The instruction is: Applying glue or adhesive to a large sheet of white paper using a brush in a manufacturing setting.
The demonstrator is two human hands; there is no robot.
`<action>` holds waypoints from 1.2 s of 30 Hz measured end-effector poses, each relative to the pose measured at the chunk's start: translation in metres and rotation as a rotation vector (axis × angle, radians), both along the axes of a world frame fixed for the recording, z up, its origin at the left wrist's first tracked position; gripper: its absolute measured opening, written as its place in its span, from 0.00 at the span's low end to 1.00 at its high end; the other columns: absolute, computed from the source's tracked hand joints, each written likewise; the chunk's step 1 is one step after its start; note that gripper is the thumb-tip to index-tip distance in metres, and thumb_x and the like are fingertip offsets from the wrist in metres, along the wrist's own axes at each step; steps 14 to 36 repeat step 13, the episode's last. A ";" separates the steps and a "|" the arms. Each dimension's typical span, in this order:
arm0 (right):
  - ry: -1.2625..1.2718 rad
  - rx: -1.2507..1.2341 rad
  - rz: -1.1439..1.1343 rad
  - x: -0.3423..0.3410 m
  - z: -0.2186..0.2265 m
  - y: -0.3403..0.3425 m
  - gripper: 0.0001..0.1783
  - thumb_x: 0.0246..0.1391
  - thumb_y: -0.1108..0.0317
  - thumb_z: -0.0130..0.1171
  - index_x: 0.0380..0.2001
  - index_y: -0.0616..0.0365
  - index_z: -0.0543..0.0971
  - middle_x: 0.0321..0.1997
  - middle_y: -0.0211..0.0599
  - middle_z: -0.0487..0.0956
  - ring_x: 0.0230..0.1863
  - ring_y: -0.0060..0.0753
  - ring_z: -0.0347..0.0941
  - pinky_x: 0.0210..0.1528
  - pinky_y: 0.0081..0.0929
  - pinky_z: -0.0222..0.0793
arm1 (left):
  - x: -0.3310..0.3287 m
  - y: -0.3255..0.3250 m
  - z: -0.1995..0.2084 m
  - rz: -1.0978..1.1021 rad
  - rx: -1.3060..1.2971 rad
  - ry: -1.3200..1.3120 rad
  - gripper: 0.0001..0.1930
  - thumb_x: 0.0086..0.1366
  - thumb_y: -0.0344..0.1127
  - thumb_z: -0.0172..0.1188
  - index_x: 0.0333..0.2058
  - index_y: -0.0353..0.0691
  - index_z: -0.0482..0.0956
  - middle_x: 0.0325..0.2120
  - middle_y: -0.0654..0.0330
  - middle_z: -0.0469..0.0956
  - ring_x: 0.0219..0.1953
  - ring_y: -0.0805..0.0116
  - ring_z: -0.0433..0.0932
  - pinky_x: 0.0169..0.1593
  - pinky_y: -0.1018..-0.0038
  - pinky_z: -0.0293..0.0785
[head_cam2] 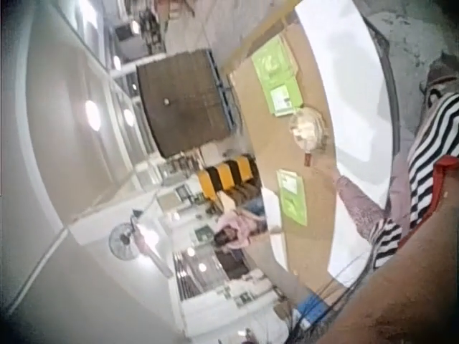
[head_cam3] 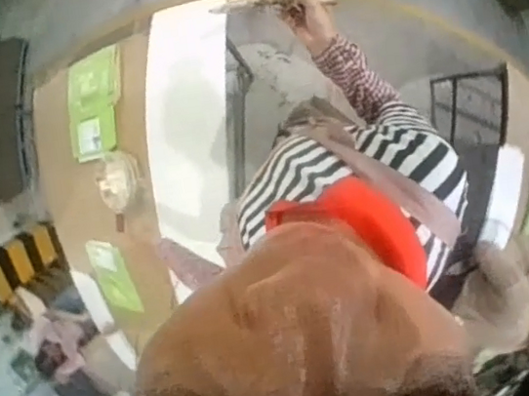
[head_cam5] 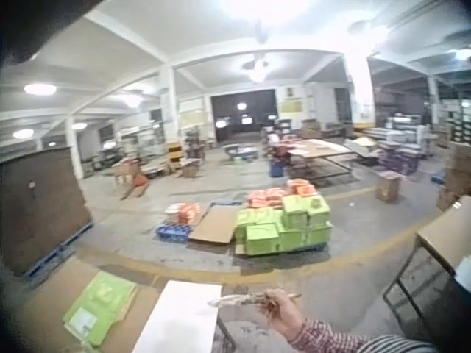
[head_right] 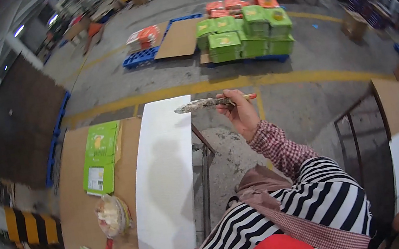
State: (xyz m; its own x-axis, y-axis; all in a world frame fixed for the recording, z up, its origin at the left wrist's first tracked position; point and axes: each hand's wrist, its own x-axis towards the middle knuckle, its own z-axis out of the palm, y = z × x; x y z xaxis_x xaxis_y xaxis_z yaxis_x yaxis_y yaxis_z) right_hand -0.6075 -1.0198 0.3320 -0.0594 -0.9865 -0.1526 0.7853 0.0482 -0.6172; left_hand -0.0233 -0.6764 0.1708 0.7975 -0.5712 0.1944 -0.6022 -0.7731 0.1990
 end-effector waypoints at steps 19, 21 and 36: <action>0.121 0.138 -0.228 0.007 0.006 0.183 0.08 0.52 0.63 0.59 0.28 0.54 0.74 0.37 0.36 0.76 0.28 0.26 0.74 0.35 0.22 0.73 | 0.223 -0.063 -0.102 -0.071 0.492 -0.042 0.34 0.52 0.39 0.62 0.56 0.35 0.60 0.55 0.46 0.62 0.59 0.52 0.60 0.62 0.58 0.55; 0.121 0.138 -0.228 0.007 0.006 0.183 0.08 0.52 0.63 0.59 0.28 0.54 0.74 0.37 0.36 0.76 0.28 0.26 0.74 0.35 0.22 0.73 | 0.223 -0.063 -0.102 -0.071 0.492 -0.042 0.34 0.52 0.39 0.62 0.56 0.35 0.60 0.55 0.46 0.62 0.59 0.52 0.60 0.62 0.58 0.55; 0.121 0.138 -0.228 0.007 0.006 0.183 0.08 0.52 0.63 0.59 0.28 0.54 0.74 0.37 0.36 0.76 0.28 0.26 0.74 0.35 0.22 0.73 | 0.223 -0.063 -0.102 -0.071 0.492 -0.042 0.34 0.52 0.39 0.62 0.56 0.35 0.60 0.55 0.46 0.62 0.59 0.52 0.60 0.62 0.58 0.55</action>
